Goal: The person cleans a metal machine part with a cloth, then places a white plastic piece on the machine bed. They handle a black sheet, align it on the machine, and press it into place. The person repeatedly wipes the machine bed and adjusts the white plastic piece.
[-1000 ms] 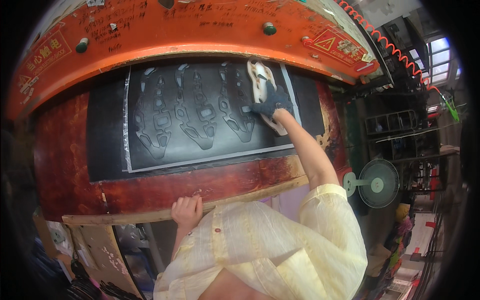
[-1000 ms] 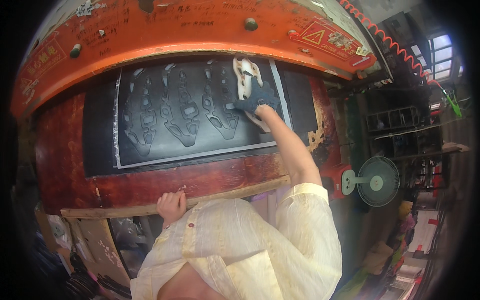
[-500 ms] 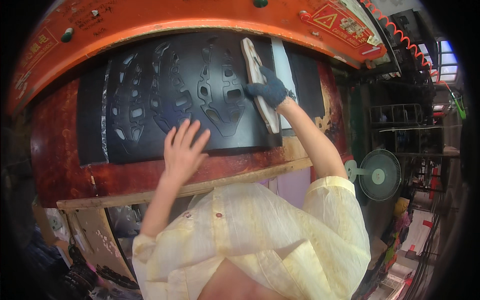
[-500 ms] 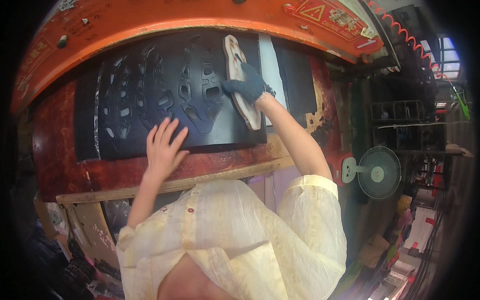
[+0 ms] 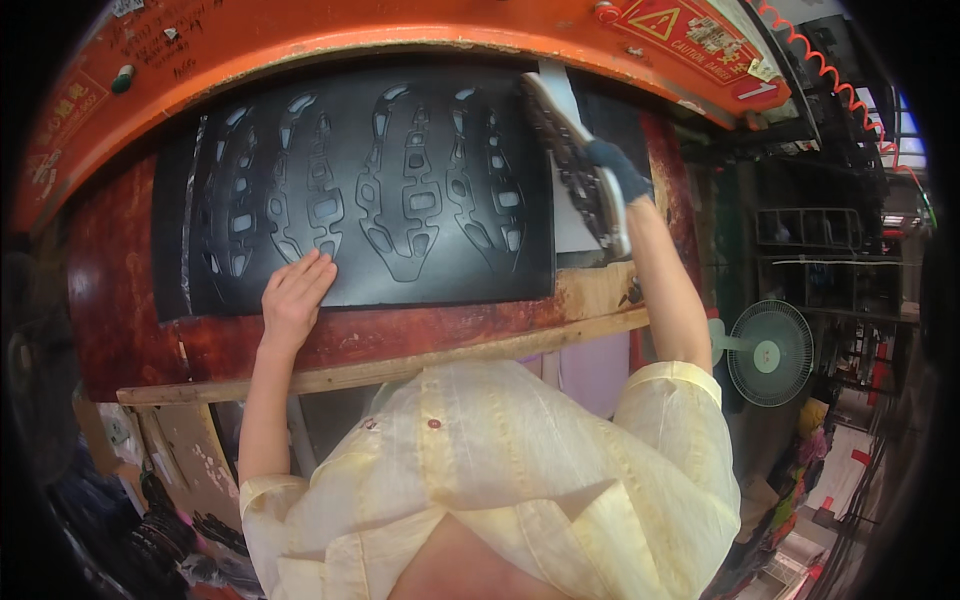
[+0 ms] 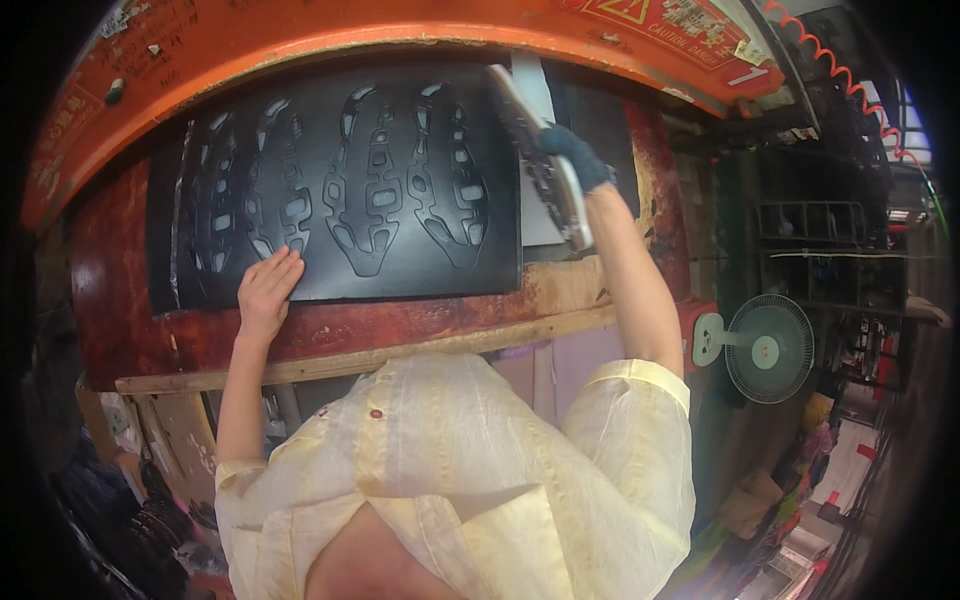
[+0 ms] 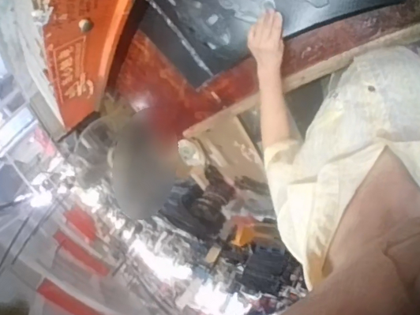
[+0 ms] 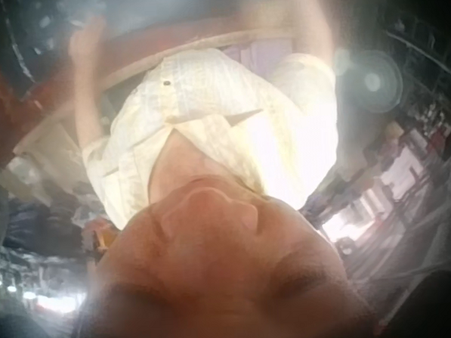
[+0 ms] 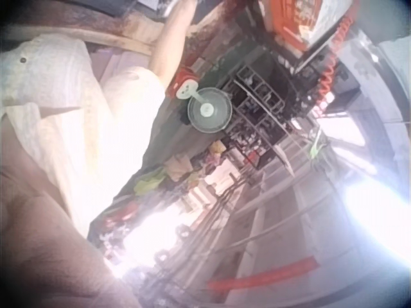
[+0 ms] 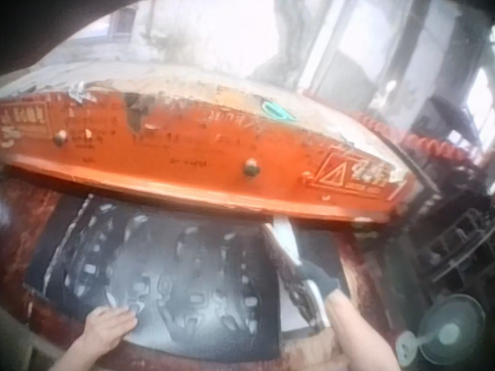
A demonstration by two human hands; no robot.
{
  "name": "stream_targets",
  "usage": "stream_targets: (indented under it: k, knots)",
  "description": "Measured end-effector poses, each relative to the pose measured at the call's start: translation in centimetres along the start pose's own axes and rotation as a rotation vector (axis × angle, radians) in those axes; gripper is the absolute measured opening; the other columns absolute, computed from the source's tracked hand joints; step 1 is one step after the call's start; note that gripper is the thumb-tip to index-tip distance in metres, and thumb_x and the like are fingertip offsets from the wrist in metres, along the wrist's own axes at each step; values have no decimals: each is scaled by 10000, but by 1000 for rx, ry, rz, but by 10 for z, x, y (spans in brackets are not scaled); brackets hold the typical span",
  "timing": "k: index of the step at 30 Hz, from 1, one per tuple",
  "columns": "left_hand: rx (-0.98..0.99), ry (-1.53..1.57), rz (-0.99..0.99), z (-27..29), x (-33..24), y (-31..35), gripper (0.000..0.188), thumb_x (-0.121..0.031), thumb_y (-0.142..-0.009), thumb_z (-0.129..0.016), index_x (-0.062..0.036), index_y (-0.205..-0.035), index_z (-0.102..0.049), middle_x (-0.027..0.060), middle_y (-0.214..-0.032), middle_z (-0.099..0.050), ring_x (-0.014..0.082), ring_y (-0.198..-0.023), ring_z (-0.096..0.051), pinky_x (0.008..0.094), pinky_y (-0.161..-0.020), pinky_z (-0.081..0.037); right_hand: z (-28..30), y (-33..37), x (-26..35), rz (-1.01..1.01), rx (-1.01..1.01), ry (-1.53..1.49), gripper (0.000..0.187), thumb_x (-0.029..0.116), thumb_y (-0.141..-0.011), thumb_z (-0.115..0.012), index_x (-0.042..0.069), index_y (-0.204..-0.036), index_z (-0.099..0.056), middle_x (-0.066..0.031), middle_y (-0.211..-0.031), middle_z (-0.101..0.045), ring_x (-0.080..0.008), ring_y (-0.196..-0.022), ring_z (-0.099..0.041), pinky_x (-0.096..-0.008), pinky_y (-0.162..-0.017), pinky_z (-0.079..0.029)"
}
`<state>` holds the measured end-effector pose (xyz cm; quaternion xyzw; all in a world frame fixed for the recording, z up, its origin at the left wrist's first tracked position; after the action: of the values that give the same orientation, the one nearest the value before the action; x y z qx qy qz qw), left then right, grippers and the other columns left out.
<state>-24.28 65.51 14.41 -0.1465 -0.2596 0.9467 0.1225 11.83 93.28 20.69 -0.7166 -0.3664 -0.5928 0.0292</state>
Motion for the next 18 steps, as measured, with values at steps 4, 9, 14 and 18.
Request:
stream_targets:
  k: [4, 9, 14, 18]
  knots:
    - [72, -23, 17, 1, -2, -5, 352, 11, -713, -618, -67, -1049, -689, 85, -1144, -667, 243, -1129, -611, 381, -898, -462, 76, 21, -12, 204, -316, 357, 843, 362, -684, -726, -31, -1374, -443, -150, -1092, -620, -193, -904, -619, -291, -802, -508]
    - [275, 91, 174, 23, -29, -22, 388, -81, -690, -680, -50, -1076, -659, 134, -1220, -610, 332, -1191, -553, 412, -965, -424, 133, 66, -30, 183, -840, 1049, 891, 375, -669, -809, -64, -1356, -450, -203, -1292, -551, -284, -1183, -536, -352, -1015, -410]
    - [324, 1233, 794, -18, -114, -24, 243, -122, -909, -594, 1, -1108, -658, 112, -1168, -636, 202, -958, -644, 321, -817, -510, 132, 83, -55, -294, -934, 1426, 1070, 581, -581, -795, 91, -1442, -391, -288, -1439, -368, -384, -1326, -402, -411, -1080, -358]
    - [503, 1903, 1359, -85, -171, -32, 404, -262, -986, -532, -24, -1311, -500, 100, -1257, -579, 204, -1109, -586, 327, -881, -486, 108, 79, -46, -215, -932, 1556, 877, 557, -664, -751, 127, -1381, -486, -243, -1377, -465, -365, -1244, -486, -416, -1040, -396]
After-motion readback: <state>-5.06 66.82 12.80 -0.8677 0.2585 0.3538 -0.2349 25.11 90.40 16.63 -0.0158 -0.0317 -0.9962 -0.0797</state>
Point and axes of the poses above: each hand's wrist, its own y-axis away from the middle knuckle, its own z-axis out of the back of the hand, x = y × z, the point moved 3 cm from there along -y, towards the middle knuckle
